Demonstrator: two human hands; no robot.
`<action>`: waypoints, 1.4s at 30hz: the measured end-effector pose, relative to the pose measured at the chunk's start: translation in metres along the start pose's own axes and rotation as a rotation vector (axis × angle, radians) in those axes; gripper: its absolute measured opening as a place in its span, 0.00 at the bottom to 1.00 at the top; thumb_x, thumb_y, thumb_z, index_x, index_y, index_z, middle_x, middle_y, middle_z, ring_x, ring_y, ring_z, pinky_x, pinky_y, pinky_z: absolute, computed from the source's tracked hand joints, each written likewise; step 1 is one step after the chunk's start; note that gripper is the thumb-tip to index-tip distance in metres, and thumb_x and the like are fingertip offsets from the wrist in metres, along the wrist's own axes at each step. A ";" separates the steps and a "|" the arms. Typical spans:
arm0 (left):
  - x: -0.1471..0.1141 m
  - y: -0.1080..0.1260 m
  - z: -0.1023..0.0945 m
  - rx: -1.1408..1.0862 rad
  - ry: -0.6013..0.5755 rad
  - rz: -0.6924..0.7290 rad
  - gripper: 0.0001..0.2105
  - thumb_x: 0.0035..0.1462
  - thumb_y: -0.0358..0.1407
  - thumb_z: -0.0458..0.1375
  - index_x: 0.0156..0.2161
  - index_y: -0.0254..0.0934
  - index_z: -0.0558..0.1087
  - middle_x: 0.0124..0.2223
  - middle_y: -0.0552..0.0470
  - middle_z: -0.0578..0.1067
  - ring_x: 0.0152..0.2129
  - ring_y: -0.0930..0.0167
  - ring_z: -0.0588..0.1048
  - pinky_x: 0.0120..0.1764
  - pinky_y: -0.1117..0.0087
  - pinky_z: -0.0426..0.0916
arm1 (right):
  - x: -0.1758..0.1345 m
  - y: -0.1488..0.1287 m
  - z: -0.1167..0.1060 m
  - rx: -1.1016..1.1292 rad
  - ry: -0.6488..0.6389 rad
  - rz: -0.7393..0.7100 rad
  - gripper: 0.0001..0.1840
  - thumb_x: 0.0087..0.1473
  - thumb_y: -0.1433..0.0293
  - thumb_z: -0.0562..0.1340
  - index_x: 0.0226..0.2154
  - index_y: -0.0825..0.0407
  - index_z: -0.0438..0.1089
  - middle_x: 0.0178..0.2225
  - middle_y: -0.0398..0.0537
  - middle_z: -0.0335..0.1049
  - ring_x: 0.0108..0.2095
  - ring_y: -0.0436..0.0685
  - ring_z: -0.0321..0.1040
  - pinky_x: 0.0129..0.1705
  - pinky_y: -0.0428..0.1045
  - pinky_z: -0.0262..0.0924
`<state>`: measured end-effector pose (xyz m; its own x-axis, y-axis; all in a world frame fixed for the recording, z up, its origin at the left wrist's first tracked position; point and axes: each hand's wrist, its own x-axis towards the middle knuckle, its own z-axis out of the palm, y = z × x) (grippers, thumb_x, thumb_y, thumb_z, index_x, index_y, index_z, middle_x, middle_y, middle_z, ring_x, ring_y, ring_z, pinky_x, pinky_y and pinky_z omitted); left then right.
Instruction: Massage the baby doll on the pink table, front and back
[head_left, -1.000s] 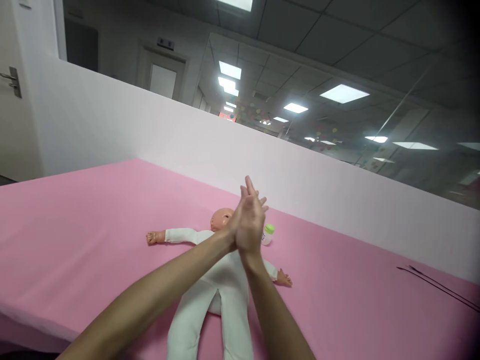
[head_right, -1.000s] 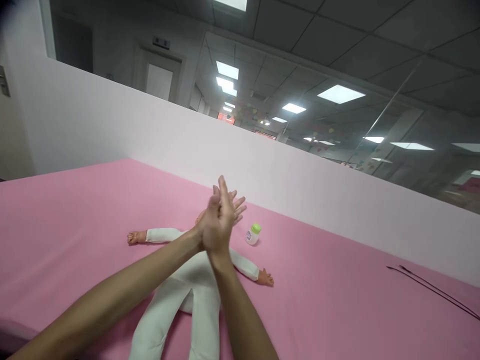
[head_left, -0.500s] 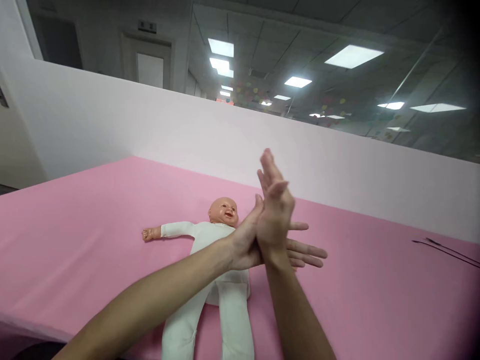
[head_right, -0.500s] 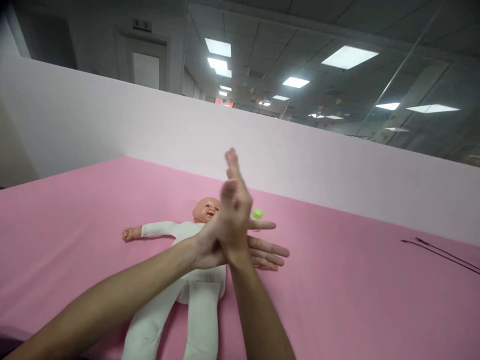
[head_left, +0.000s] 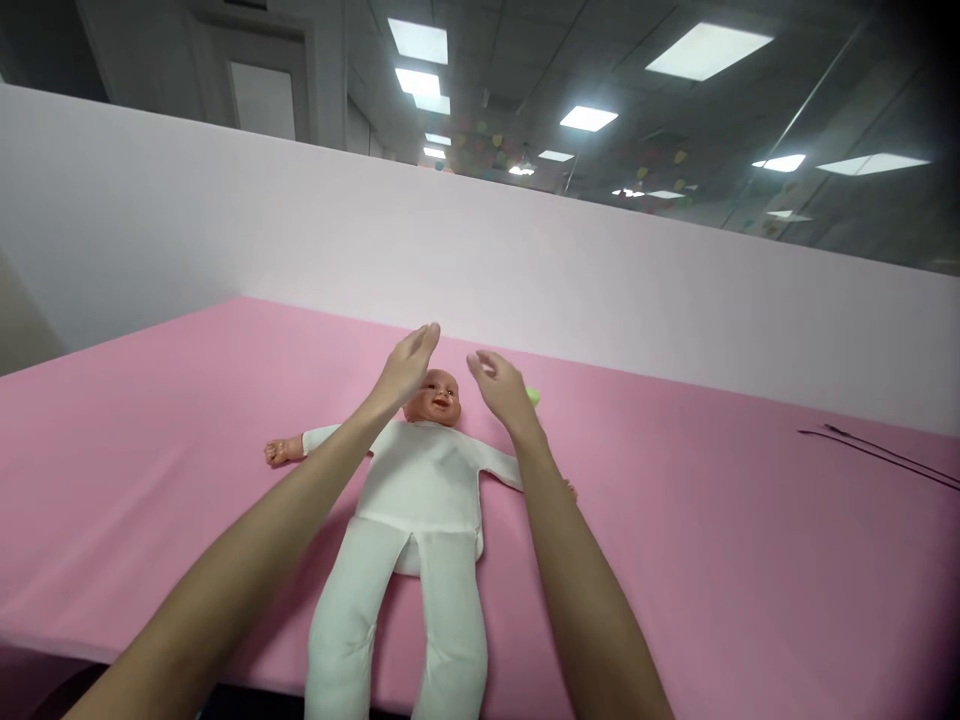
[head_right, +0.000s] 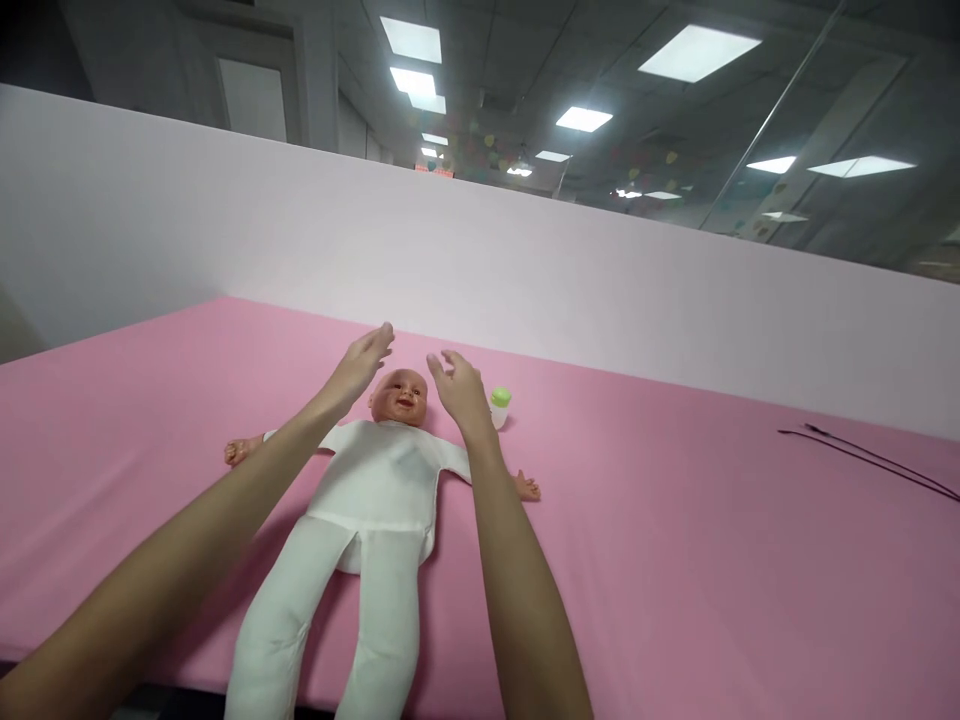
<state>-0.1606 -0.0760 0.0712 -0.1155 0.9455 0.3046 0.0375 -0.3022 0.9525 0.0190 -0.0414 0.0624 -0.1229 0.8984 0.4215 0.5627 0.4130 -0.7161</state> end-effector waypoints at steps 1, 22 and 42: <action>0.005 -0.014 -0.004 0.117 0.041 -0.003 0.30 0.68 0.54 0.54 0.64 0.35 0.68 0.72 0.38 0.62 0.67 0.53 0.62 0.66 0.58 0.56 | 0.001 0.011 0.005 -0.040 -0.070 0.069 0.34 0.66 0.49 0.56 0.62 0.55 0.68 0.64 0.62 0.67 0.62 0.68 0.67 0.65 0.62 0.58; 0.022 -0.085 -0.019 0.411 0.018 -0.049 0.20 0.63 0.51 0.56 0.26 0.40 0.74 0.27 0.50 0.78 0.31 0.64 0.75 0.33 0.69 0.64 | -0.001 0.059 0.059 0.530 -0.314 0.404 0.30 0.60 0.42 0.60 0.51 0.46 0.75 0.51 0.49 0.78 0.47 0.59 0.76 0.38 0.48 0.71; 0.018 -0.072 -0.021 0.525 -0.013 -0.065 0.22 0.62 0.52 0.54 0.22 0.40 0.65 0.20 0.55 0.65 0.21 0.70 0.65 0.26 0.70 0.54 | -0.002 0.041 0.039 0.364 -0.279 0.291 0.26 0.61 0.46 0.62 0.43 0.51 0.78 0.40 0.51 0.79 0.40 0.59 0.75 0.36 0.49 0.72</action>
<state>-0.1860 -0.0399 0.0075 -0.1224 0.9626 0.2416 0.5234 -0.1443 0.8398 0.0103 -0.0207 0.0109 -0.2441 0.9685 0.0485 0.2928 0.1213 -0.9484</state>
